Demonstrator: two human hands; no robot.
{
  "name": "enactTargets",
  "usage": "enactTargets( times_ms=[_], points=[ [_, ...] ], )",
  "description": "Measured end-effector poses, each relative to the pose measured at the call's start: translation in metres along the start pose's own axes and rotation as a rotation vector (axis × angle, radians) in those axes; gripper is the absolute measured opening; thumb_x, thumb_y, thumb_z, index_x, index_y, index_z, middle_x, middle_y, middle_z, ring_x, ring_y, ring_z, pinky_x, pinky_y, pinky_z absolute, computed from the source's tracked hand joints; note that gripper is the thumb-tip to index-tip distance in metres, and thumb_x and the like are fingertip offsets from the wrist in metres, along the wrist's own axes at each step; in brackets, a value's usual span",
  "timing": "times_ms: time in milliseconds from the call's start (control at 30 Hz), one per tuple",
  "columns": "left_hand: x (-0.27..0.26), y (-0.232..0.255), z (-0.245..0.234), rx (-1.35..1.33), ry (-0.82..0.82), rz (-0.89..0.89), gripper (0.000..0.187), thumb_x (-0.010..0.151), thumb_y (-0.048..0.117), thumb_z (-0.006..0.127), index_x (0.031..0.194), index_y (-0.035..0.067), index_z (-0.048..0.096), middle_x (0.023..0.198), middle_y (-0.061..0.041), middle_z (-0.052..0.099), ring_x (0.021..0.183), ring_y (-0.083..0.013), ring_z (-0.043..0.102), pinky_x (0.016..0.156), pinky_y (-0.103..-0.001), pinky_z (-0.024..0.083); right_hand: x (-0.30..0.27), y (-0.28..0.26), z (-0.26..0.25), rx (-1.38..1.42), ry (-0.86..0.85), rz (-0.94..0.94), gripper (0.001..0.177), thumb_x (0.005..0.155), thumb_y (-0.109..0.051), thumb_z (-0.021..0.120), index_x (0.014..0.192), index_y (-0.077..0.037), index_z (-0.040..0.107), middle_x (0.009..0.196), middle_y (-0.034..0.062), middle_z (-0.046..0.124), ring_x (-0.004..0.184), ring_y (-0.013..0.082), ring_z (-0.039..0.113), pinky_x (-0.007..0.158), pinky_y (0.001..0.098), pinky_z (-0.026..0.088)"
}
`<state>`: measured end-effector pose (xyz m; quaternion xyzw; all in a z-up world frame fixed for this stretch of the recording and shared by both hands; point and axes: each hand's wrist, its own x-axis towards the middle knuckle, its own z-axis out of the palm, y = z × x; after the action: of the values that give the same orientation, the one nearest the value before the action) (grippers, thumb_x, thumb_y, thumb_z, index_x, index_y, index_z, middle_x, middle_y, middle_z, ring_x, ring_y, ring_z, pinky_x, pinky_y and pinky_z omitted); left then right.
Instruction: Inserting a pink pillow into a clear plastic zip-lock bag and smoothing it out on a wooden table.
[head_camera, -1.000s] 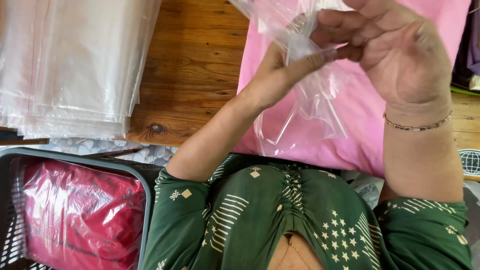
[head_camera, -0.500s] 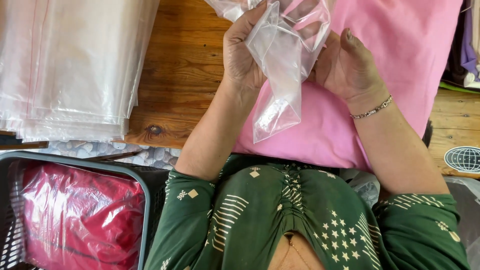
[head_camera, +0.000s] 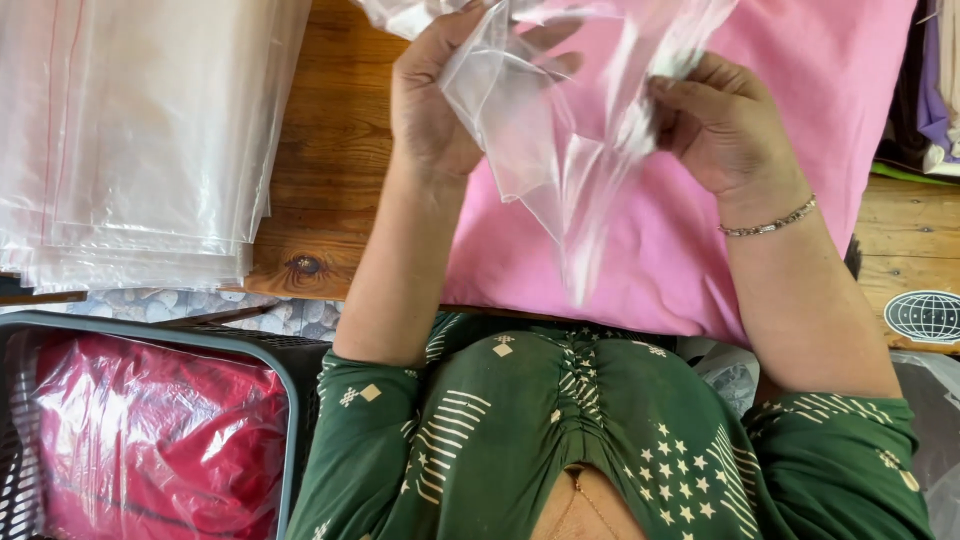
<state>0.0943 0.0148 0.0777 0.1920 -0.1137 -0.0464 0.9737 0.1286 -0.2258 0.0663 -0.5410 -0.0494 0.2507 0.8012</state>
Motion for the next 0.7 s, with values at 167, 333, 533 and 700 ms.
enactTargets(
  times_ms=[167,333,533,700],
  points=[
    [-0.021,0.053,-0.013,0.524,0.623,-0.094,0.085,0.059,0.016,0.074,0.128,-0.005,0.029,0.121,-0.021,0.055,0.106,-0.0311,0.059,0.083,-0.039,0.055,-0.001,-0.01,-0.035,-0.405,0.205,-0.072,0.003,0.094,-0.009,0.064,0.09,-0.009,0.064,0.066,0.0037,0.06,0.049,0.0117,0.056,0.04,0.0203,0.044],
    [-0.036,0.075,-0.057,1.565,0.685,0.095,0.078,0.069,0.022,0.09,0.114,0.005,0.029,0.11,-0.01,0.055,0.1,-0.0224,0.064,0.083,-0.034,0.062,0.006,0.003,-0.043,-0.604,0.263,0.004,0.01,0.095,-0.005,0.062,0.086,-0.007,0.061,0.058,0.0063,0.056,0.045,0.0124,0.052,0.043,0.0197,0.042],
    [-0.032,0.022,-0.008,2.514,0.596,0.213,0.098,0.097,0.078,0.035,0.148,0.0,0.004,0.155,-0.026,0.009,0.148,-0.043,0.014,0.127,-0.053,0.02,0.022,0.021,-0.031,-0.514,0.251,0.054,0.021,0.093,0.002,0.063,0.076,-0.001,0.053,0.055,0.0137,0.056,0.041,0.0179,0.054,0.035,0.0252,0.047],
    [-0.012,-0.055,0.027,1.866,-0.086,-0.042,0.058,0.076,0.041,0.072,0.112,0.002,0.049,0.113,-0.014,0.048,0.093,-0.026,0.06,0.077,-0.041,0.053,0.019,-0.002,0.004,-0.704,0.1,0.035,0.017,0.09,-0.004,0.061,0.074,0.001,0.056,0.054,0.0141,0.056,0.042,0.0185,0.053,0.037,0.0244,0.044]
  ],
)
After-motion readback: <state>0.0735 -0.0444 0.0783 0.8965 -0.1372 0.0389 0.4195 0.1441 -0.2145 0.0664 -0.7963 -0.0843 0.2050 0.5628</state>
